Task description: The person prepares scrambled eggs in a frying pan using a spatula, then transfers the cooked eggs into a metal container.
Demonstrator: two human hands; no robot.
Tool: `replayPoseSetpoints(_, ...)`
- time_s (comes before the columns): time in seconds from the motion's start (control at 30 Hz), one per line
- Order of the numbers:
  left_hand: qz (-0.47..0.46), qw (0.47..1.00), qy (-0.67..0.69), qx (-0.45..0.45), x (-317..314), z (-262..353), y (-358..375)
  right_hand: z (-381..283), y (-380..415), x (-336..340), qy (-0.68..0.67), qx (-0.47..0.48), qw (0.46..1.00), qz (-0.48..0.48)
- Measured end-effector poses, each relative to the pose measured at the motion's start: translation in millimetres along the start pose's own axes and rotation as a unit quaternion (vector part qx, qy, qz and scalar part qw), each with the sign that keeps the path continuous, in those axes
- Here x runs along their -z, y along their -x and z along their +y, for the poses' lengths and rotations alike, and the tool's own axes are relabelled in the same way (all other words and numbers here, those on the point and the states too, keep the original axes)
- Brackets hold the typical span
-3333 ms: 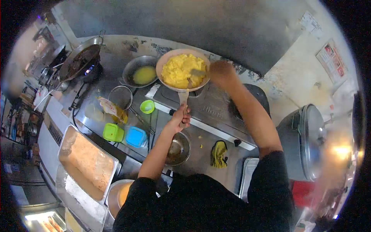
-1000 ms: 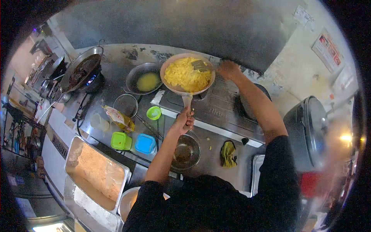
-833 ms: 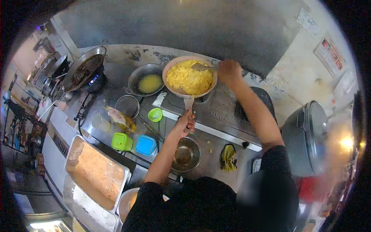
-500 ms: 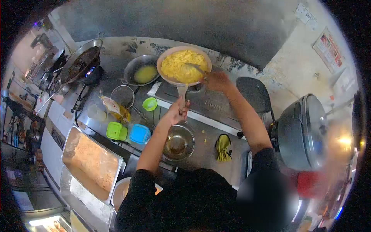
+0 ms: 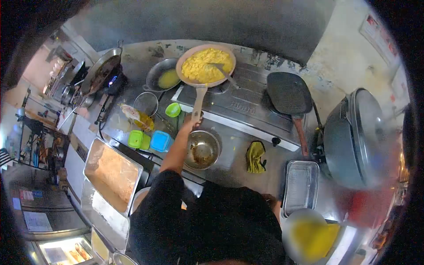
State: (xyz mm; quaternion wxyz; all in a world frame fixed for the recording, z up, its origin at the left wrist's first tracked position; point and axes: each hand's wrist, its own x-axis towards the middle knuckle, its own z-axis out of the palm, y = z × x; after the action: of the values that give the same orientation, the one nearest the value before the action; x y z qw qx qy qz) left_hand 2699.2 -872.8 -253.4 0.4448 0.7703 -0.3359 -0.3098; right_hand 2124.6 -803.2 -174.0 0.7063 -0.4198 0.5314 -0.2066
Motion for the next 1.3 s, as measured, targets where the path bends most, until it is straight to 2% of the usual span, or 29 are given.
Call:
replayPoseSetpoints(0.03, 0.076, 0.995, -0.068, -0.019, -3.3, 4.7, -4.0, -15.6, 8.8, -4.2, -0.007, 0.005, 1.000, 0.002)
replayPoseSetpoints(0.07, 0.151, 0.979, -0.134, -0.039, -7.3, 11.4, -7.0, -38.1, 10.5, -10.0, 0.200, 0.068, 0.976, 0.060)
replayPoseSetpoints(0.1, 0.246, 0.888, -0.280, -0.268, -7.3, 41.9, 20.2, -57.9, 8.4, -11.5, 0.399, 0.127, 0.901, 0.118)
replayPoseSetpoints(0.13, 0.247, 0.886, -0.279, -0.275, -8.3, 42.6, 20.2, -71.2, 4.9, -9.1, 0.395, 0.131, 0.901, 0.122)
replayPoseSetpoints(0.2, 0.180, 0.848, -0.420, -0.269, 6.4, 55.2, 25.5, -95.3, -1.4, -7.8, 0.377, 0.302, 0.862, 0.152)
replayPoseSetpoints(0.23, 0.118, 0.859, -0.451, -0.210, 19.4, 68.9, 29.2, -109.9, -2.2, -10.9, 0.374, 0.307, 0.861, 0.156)
replayPoseSetpoints(0.27, 0.121, 0.858, -0.449, -0.217, 32.8, 80.8, 34.2, -127.1, 0.9, -19.2, 0.354, 0.301, 0.875, 0.135)
replayPoseSetpoints(0.33, 0.172, 0.906, -0.378, -0.079, 53.9, 104.3, 32.3, -174.4, 13.2, -44.2, 0.316, 0.301, 0.897, 0.075)
replayPoseSetpoints(0.37, 0.176, 0.906, -0.375, -0.089, 56.9, 124.7, 31.1, -199.0, 16.8, -58.6, 0.297, 0.306, 0.904, 0.033)
replayPoseSetpoints(0.4, 0.089, 0.994, 0.005, 0.069, 61.6, 143.4, 35.8, -216.1, 0.9, -68.2, 0.363, 0.427, 0.828, 0.023)
replayPoseSetpoints(0.43, -0.015, 0.898, 0.383, 0.218, 69.6, 156.9, 45.3, -234.6, -16.0, -81.3, 0.419, 0.534, 0.734, 0.007)
replayPoseSetpoints(0.47, -0.013, 0.897, 0.385, 0.218, 64.0, 172.2, 56.0, -258.4, -23.7, -107.3, 0.284, 0.499, 0.818, -0.039)
replayPoseSetpoints(0.5, -0.072, 0.881, 0.429, 0.188, 44.3, 192.4, 67.0, -285.4, -47.2, -128.1, 0.356, 0.564, 0.745, 0.000)
replayPoseSetpoints(0.53, -0.131, 0.858, 0.472, 0.158, 32.4, 201.0, 73.2, -312.9, -65.1, -153.2, 0.344, 0.576, 0.742, -0.009)
replayPoseSetpoints(0.57, -0.128, 0.856, 0.475, 0.159, 28.3, 182.1, 63.0, -329.1, -93.0, -180.1, 0.331, 0.566, 0.755, 0.022)
replayPoseSetpoints(0.6, -0.259, 0.732, 0.604, 0.177, 21.9, 151.0, 41.0, -335.4, -137.6, -204.6, 0.404, 0.556, 0.723, 0.075)
replayPoseSetpoints(0.63, -0.381, 0.574, 0.701, 0.184, 20.8, 137.6, 24.8, -337.4, -184.7, -227.0, 0.471, 0.543, 0.682, 0.132)
replayPoseSetpoints(0.7, -0.370, 0.576, 0.706, 0.180, 20.2, 145.4, 32.0, -346.6, -249.1, -259.4, 0.636, 0.363, 0.680, 0.007)
replayPoseSetpoints(0.73, -0.353, 0.575, 0.715, 0.181, 18.5, 150.1, 38.7, -355.0, -250.6, -268.4, 0.641, 0.367, 0.674, 0.011)
replayPoseSetpoints(0.77, -0.309, 0.628, 0.688, 0.188, 19.2, 155.9, 43.2, -359.5, -249.3, -277.8, 0.679, 0.356, 0.642, 0.019)
replayPoseSetpoints(0.8, -0.309, 0.625, 0.693, 0.184, 19.7, 158.1, 43.0, -363.0, -246.5, -286.6, 0.715, 0.343, 0.608, 0.026)
replayPoseSetpoints(0.83, -0.288, 0.657, 0.670, 0.193, 19.4, 158.3, 41.2, -370.4, -235.5, -292.0, 0.721, 0.344, 0.601, 0.024)
replayPoseSetpoints(0.9, -0.250, 0.703, 0.634, 0.203, 20.7, 162.3, 45.4, -390.0, -191.8, -300.7, 0.760, 0.420, 0.483, 0.116)
replayPoseSetpoints(0.93, -0.247, 0.697, 0.642, 0.203, 22.0, 163.3, 44.3, -395.3, -167.8, -304.8, 0.765, 0.419, 0.476, 0.111)
replayPoseSetpoints(1.0, -0.223, 0.734, 0.615, 0.179, 18.0, 161.4, 45.8, -396.0, -133.5, -308.4, 0.742, 0.461, 0.472, 0.122)
replayPoseSetpoints(1.07, -0.235, 0.722, 0.620, 0.199, 16.6, 161.4, 42.4, -372.2, -160.0, -327.7, 0.749, 0.445, 0.479, 0.110)
replayPoseSetpoints(1.13, -0.230, 0.744, 0.596, 0.195, 12.6, 160.8, 39.7, -348.9, -201.3, -334.0, 0.753, 0.431, 0.487, 0.102)
replayPoseSetpoints(1.23, -0.212, 0.748, 0.593, 0.210, 13.8, 172.5, 45.9, -369.9, -248.1, -336.6, 0.688, 0.444, 0.558, 0.138)
replayPoseSetpoints(1.3, -0.203, 0.751, 0.592, 0.212, 17.9, 169.5, 45.8, -418.3, -223.8, -326.7, 0.778, 0.444, 0.425, 0.129)
